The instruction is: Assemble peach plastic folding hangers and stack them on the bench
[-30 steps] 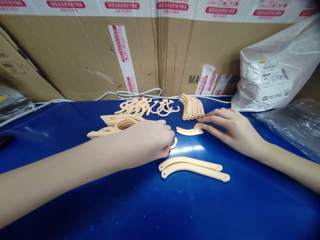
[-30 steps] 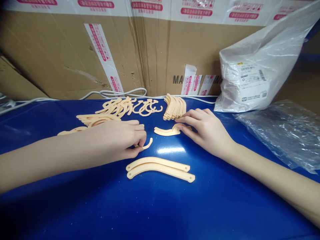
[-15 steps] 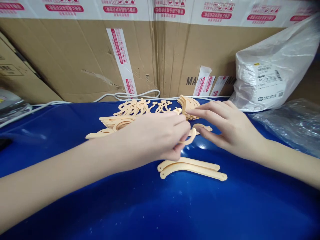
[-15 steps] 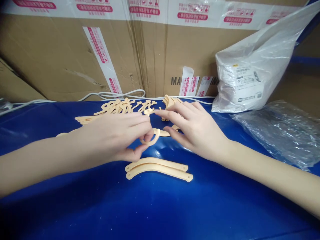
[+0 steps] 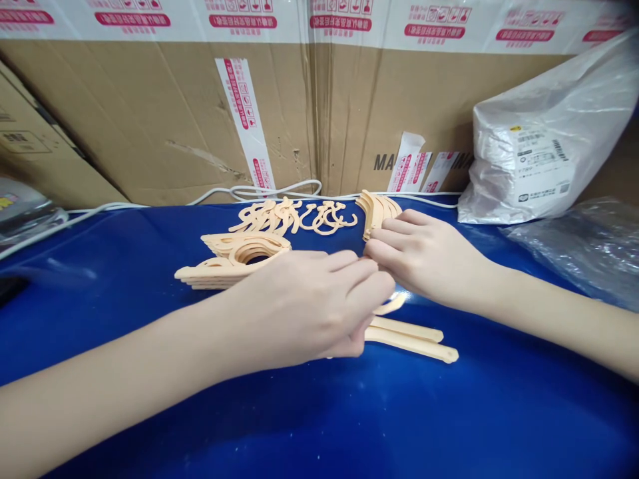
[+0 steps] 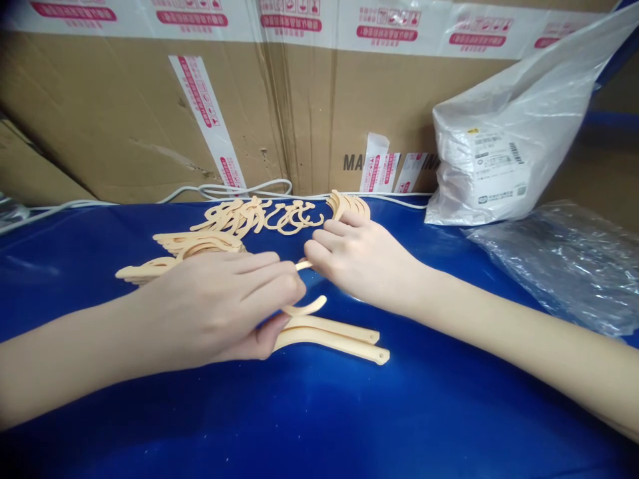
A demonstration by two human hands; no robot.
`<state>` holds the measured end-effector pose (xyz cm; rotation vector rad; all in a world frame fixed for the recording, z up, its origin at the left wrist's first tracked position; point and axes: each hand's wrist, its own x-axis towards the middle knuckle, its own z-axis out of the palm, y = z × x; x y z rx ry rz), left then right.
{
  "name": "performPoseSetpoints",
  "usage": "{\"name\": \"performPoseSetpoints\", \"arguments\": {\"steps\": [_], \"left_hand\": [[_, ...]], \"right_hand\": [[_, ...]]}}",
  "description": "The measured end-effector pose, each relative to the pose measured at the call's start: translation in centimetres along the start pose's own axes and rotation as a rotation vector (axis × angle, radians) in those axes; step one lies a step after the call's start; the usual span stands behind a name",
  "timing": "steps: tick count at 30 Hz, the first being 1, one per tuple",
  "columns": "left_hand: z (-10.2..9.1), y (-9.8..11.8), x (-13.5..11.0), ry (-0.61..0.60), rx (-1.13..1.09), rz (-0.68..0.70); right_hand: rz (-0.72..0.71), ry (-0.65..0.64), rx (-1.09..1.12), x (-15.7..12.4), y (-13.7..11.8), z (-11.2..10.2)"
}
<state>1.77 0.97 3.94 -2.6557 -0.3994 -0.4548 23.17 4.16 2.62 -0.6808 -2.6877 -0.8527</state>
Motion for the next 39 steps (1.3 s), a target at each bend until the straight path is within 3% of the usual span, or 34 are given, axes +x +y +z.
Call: {"name": "performPoseSetpoints", "arguments": {"steps": [6,9,13,16,19,23,25,31,39], "left_hand": [[-0.6,-1.8,-0.9,-0.046,0.022,-0.005],[-0.4,-2.3,-0.9,-0.072,0.071,0.019],[0.0,-2.7,-0.8,-0.056,0.103,0.073],[0.4,-2.8,-1.2,-0.018,0.090,0.059],[0.6,-2.4,-1.7,0.031,0.037,-0.008],[0.0,-0.5,-2.0,0.131,-0.096,-0.204],[-0.4,0.7,-2.1,0.099,-0.184,-0.237],[0.3,3.3,-2.3,-0.090,-0.236,-0.235],[1.5,3.2,-2.5,-0.121,-0.221,-0.226]], "right_hand": [[0.244,-0.109,0.310,-0.3,-0.7,-1.2],[0.371,-0.162,0.595,-0.4,-0.8,-1.5],[0.436,-0.218,1.070,-0.4,-0.5,-1.2],[0.578,-0.258,1.406,-0.2,-0.4,-0.9],[0.706,-0.211,1.637,0.0,-0.9,-0.9],[0.760,-0.101,1.745,-0.1,-1.7,-0.3],[0.773,-0.071,1.763,-0.2,-1.9,0.1],[0.866,-0.013,1.833,-0.2,-2.0,0.4],[0.927,0.041,1.848,-0.2,-2.3,0.4]]}}
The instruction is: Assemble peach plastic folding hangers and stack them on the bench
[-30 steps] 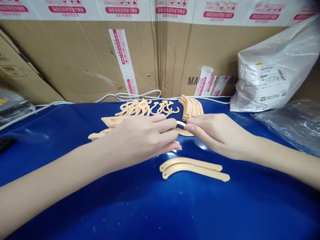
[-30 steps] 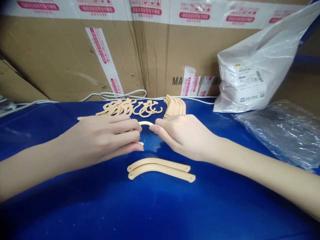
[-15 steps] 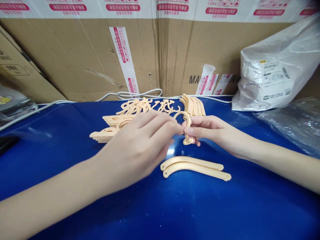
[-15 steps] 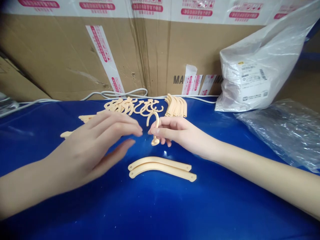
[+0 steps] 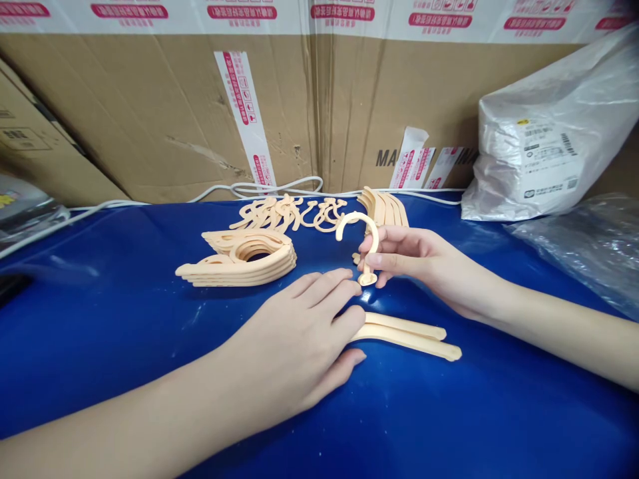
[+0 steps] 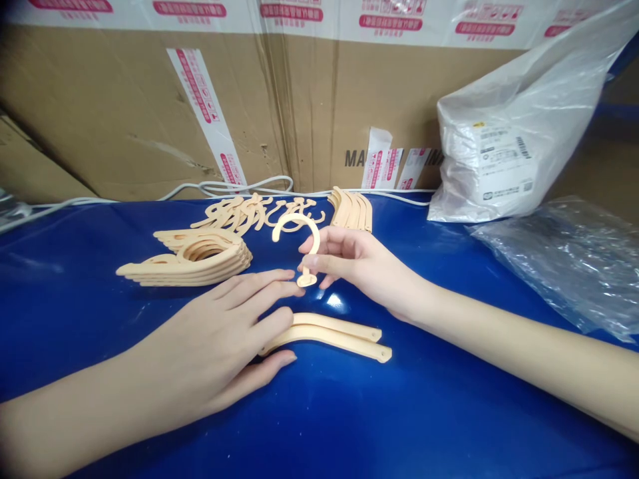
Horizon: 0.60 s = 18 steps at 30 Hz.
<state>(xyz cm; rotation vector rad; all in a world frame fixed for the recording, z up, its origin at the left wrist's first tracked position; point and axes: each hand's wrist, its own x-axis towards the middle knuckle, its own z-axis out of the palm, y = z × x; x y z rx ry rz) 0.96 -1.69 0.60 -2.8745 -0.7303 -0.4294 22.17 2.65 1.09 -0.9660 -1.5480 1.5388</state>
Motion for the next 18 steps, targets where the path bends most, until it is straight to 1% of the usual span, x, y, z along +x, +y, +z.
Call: {"name": "performPoseSetpoints", "arguments": {"steps": [6,8,9,10,12,15,16,18], "left_hand": [[0.4,-0.1,-0.1,0.011,0.009,0.010],[0.0,-0.2,-0.1,0.025,-0.015,-0.017],[-0.2,-0.3,0.0,0.028,-0.073,-0.052],[-0.4,-0.5,0.0,0.030,-0.168,-0.104],[-0.8,-1.1,0.1,0.038,-0.437,-0.252],[-1.1,-2.1,0.3,0.094,-0.831,-0.479],[-1.0,-2.4,0.4,0.117,-0.936,-0.526],[-0.9,-2.8,0.6,0.157,-1.103,-0.571]], "right_hand": [[-0.015,0.074,0.033,0.0,0.1,-0.2],[-0.031,0.103,0.046,0.0,0.1,-0.3],[-0.040,0.115,0.049,0.0,0.1,-0.4],[-0.047,0.124,0.052,0.0,0.1,-0.4],[-0.052,0.136,0.061,0.0,0.0,-0.4],[-0.035,0.138,0.077,-0.1,-0.2,-0.3],[-0.024,0.136,0.079,-0.1,-0.2,-0.2],[-0.001,0.131,0.084,-0.2,-0.2,-0.1]]}}
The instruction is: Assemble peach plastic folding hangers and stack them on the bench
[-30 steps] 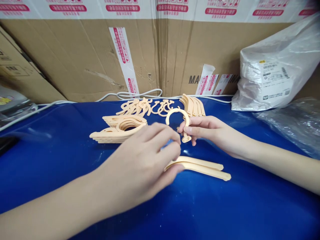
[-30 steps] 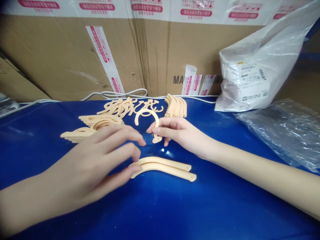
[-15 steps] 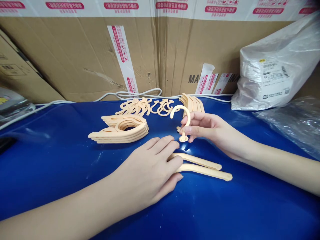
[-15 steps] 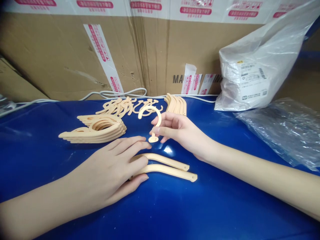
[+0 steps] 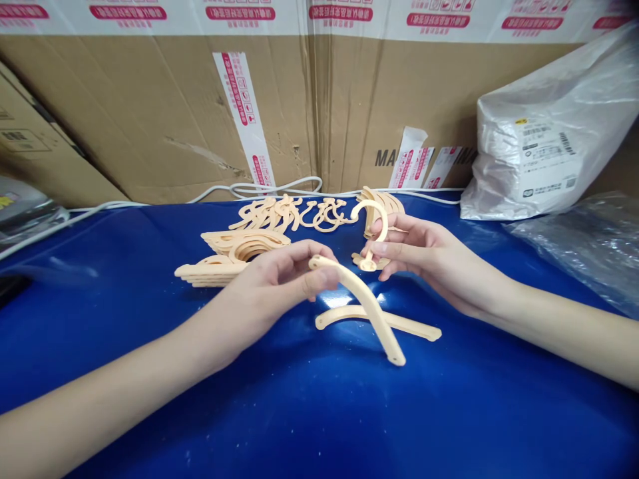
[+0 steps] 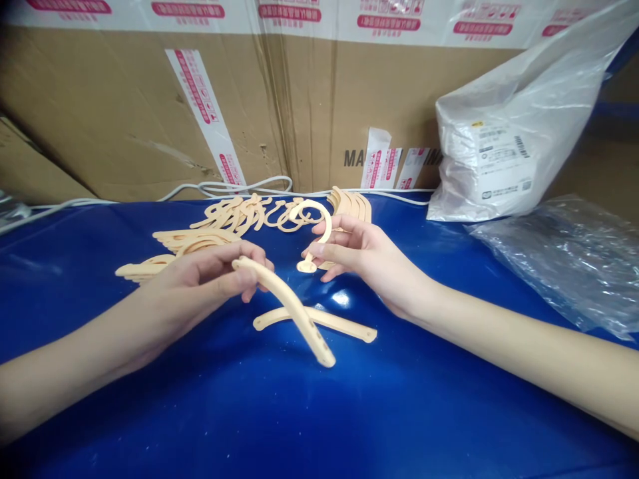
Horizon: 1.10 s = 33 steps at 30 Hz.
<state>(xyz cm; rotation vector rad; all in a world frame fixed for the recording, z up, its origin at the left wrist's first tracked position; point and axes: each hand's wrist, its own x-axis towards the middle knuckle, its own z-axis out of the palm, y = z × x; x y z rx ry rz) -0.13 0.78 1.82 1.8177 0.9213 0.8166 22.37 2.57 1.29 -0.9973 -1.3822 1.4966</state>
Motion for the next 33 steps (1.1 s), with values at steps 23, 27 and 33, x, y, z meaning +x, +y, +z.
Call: {"name": "performPoseSetpoints", "arguments": {"steps": [23,27,33], "left_hand": [[1.1,-0.4,-1.6,-0.043,0.855,0.192],[1.1,-0.6,-1.4,-0.033,0.896,0.259],[1.2,-0.9,-1.2,-0.050,0.849,0.398]], "right_hand": [[0.087,-0.060,0.115,-0.4,0.3,0.2],[0.098,-0.060,0.133,-0.3,0.4,0.2],[0.136,-0.088,0.184,-0.3,0.7,0.1]]}}
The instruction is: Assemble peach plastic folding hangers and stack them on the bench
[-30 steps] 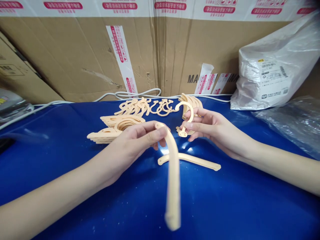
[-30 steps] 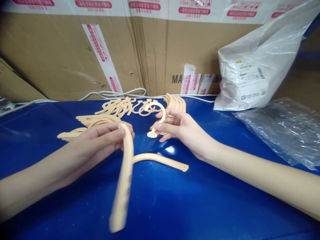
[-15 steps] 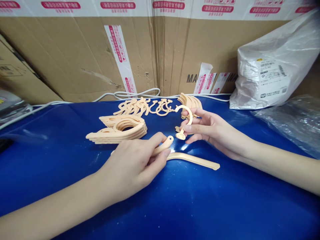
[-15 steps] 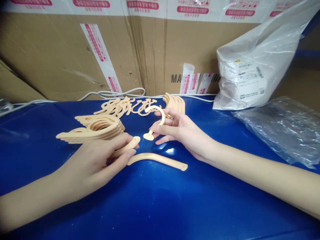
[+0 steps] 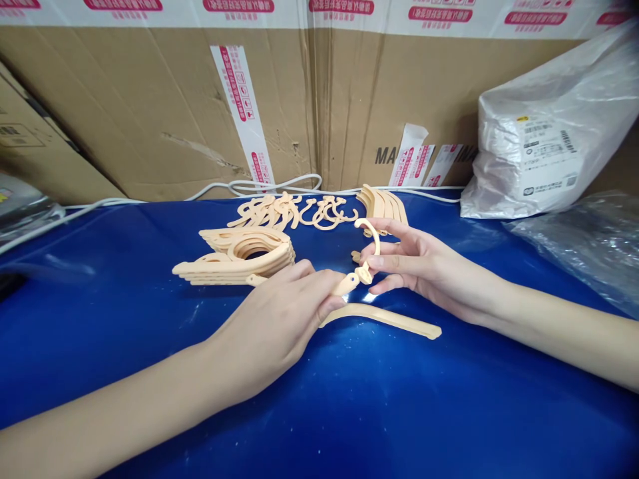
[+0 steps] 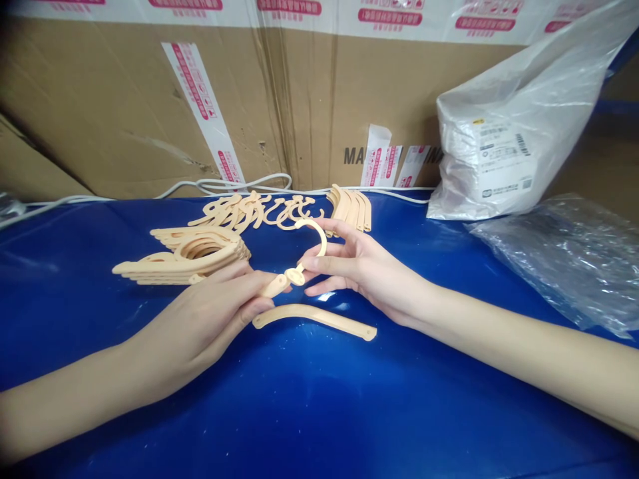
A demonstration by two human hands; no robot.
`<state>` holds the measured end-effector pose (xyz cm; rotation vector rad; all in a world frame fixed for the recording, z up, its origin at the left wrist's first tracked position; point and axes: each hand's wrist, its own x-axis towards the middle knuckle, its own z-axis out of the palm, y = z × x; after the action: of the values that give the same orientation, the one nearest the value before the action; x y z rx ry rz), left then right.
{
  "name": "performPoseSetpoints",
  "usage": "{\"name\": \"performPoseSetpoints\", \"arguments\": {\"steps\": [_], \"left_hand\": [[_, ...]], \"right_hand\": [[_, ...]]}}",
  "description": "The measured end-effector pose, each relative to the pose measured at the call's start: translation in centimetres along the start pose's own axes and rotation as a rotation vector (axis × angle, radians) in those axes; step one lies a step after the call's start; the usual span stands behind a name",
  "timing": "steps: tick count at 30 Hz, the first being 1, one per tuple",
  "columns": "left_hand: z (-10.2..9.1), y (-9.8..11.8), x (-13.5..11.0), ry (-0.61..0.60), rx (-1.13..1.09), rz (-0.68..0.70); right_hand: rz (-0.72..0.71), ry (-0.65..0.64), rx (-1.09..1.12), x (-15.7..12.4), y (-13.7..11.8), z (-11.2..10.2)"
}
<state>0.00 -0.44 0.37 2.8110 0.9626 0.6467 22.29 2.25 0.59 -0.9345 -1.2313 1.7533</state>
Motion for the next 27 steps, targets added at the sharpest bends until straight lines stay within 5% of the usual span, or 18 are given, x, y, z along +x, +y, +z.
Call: {"name": "performPoseSetpoints", "arguments": {"steps": [18,27], "left_hand": [[0.9,0.8,-0.7,0.186,0.412,0.191],[0.8,1.7,-1.0,0.288,0.379,0.180]], "right_hand": [[0.041,-0.165,-0.043,-0.1,-0.4,-0.1],[0.047,-0.249,0.017,-0.3,-0.7,-0.3]]}}
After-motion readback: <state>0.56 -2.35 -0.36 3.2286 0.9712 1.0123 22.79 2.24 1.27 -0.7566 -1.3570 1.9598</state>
